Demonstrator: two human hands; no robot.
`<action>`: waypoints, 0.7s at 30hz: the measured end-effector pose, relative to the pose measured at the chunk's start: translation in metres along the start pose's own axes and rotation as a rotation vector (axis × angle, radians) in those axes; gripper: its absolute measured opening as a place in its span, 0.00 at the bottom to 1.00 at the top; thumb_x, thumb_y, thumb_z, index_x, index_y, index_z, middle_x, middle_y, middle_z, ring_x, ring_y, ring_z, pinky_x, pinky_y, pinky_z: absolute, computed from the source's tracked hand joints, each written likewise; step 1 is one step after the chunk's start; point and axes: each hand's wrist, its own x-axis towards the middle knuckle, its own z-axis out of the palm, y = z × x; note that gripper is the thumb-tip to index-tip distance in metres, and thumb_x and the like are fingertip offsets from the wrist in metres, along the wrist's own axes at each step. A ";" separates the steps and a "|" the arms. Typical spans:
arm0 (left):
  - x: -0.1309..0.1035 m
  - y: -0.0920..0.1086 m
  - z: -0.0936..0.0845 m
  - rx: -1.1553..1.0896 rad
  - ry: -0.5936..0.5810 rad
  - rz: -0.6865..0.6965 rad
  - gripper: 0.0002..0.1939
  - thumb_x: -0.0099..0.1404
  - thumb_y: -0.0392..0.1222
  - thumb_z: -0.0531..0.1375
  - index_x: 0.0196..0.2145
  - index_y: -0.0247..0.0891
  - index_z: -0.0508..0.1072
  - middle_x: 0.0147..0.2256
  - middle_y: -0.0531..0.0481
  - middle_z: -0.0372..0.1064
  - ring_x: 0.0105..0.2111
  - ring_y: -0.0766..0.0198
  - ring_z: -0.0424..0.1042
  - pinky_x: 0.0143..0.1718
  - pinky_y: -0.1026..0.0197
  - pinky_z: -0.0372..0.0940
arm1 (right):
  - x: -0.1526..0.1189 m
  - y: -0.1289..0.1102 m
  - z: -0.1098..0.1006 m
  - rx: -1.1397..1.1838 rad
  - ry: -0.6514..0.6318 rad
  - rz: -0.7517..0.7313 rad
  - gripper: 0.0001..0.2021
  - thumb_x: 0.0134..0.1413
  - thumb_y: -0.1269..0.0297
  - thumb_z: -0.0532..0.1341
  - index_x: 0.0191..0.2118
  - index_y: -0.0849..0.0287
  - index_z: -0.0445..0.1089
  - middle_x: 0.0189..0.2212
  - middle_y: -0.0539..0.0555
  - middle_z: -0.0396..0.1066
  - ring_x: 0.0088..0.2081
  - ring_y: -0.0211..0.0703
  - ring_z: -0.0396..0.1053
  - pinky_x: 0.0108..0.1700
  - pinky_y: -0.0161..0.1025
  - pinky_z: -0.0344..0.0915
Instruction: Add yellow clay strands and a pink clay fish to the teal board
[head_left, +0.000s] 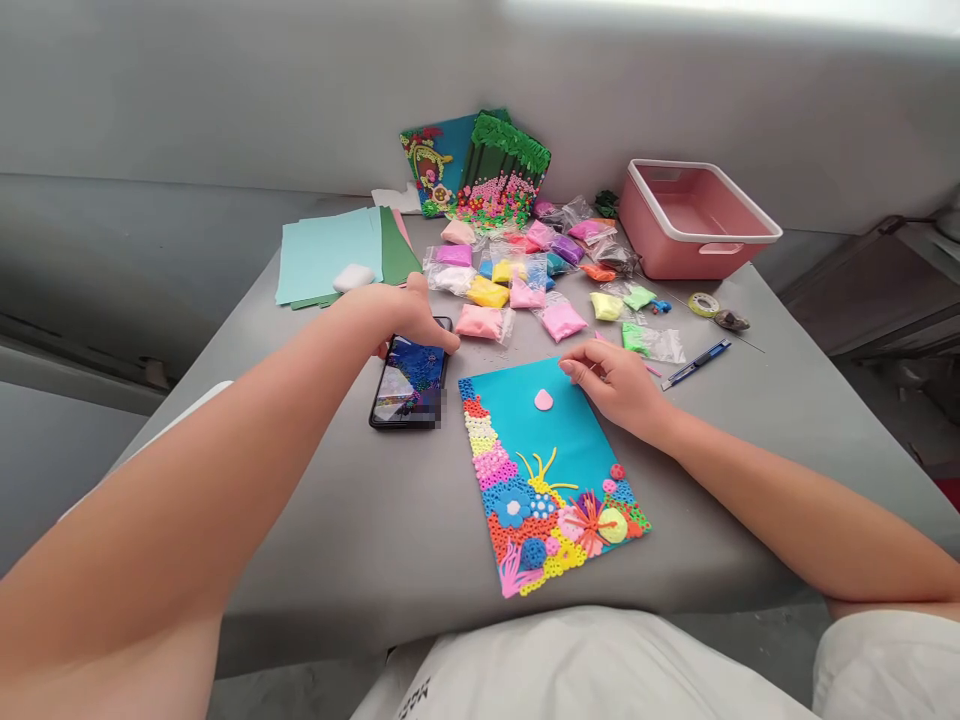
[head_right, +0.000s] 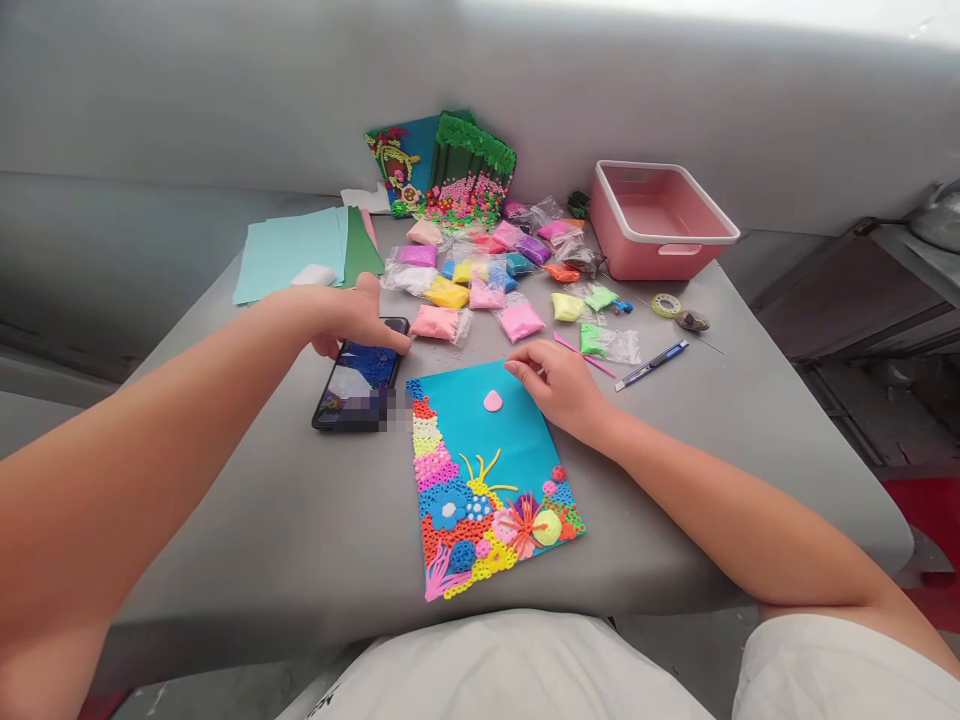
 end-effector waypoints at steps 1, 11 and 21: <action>0.000 -0.001 0.001 0.002 -0.077 -0.130 0.65 0.48 0.67 0.66 0.73 0.37 0.43 0.44 0.27 0.77 0.25 0.42 0.77 0.26 0.45 0.69 | 0.000 0.000 0.000 0.001 0.002 -0.001 0.08 0.63 0.62 0.59 0.35 0.58 0.74 0.31 0.54 0.76 0.31 0.41 0.68 0.32 0.37 0.62; -0.001 0.000 -0.002 -0.028 -0.144 -0.209 0.67 0.50 0.67 0.65 0.73 0.41 0.30 0.52 0.25 0.72 0.29 0.41 0.79 0.29 0.46 0.70 | 0.000 0.001 0.000 0.024 -0.003 -0.006 0.10 0.61 0.59 0.62 0.32 0.58 0.73 0.29 0.53 0.75 0.30 0.40 0.69 0.30 0.36 0.62; -0.015 -0.013 0.003 -0.025 0.018 -0.193 0.66 0.46 0.71 0.67 0.70 0.31 0.46 0.34 0.38 0.74 0.34 0.39 0.77 0.33 0.45 0.69 | -0.002 0.004 -0.002 0.033 -0.026 -0.045 0.08 0.62 0.60 0.63 0.35 0.59 0.76 0.32 0.54 0.77 0.32 0.40 0.71 0.31 0.36 0.64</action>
